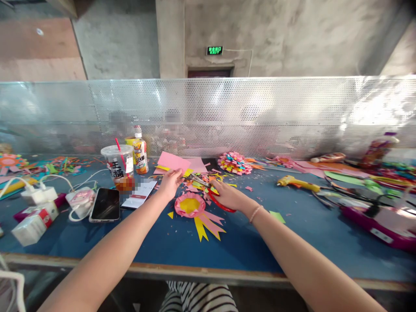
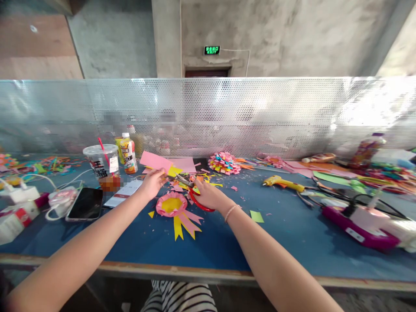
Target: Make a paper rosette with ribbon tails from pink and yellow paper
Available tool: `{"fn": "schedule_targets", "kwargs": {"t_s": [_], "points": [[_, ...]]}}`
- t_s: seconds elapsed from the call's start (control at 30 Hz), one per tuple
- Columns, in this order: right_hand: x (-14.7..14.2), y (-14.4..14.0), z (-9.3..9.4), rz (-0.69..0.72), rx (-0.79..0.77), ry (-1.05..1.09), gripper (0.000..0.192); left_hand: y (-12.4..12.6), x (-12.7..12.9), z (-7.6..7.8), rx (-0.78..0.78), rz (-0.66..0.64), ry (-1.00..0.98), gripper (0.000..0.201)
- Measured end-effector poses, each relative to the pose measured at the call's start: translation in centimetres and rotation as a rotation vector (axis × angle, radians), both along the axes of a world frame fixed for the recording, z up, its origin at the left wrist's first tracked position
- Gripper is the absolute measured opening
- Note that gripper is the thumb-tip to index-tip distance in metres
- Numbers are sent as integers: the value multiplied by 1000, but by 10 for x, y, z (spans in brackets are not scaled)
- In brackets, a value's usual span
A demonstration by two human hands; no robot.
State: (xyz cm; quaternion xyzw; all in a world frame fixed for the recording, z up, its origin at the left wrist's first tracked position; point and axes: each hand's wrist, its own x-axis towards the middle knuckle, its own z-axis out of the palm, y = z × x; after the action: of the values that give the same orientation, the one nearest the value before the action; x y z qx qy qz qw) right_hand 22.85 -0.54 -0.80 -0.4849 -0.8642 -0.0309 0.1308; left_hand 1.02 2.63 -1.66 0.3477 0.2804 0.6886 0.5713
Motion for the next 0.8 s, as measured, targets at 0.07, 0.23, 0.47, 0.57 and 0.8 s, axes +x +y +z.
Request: {"fn": "schedule_targets", "kwargs": {"t_s": [0.07, 0.23, 0.47, 0.57, 0.8], "points": [[-1, -1, 1, 4, -21, 38, 45, 2, -1, 0, -10, 41, -15, 26], [-1, -1, 1, 23, -35, 99, 48, 0, 0, 1, -16, 55, 1, 28], [-2, -2, 0, 47, -65, 108, 57, -5, 3, 0, 29, 14, 98, 24], [-3, -2, 0, 67, -81, 128, 56, -6, 4, 0, 28, -10, 128, 23], [-4, -1, -1, 90, -93, 181, 53, -8, 5, 2, 25, -4, 137, 20]]}}
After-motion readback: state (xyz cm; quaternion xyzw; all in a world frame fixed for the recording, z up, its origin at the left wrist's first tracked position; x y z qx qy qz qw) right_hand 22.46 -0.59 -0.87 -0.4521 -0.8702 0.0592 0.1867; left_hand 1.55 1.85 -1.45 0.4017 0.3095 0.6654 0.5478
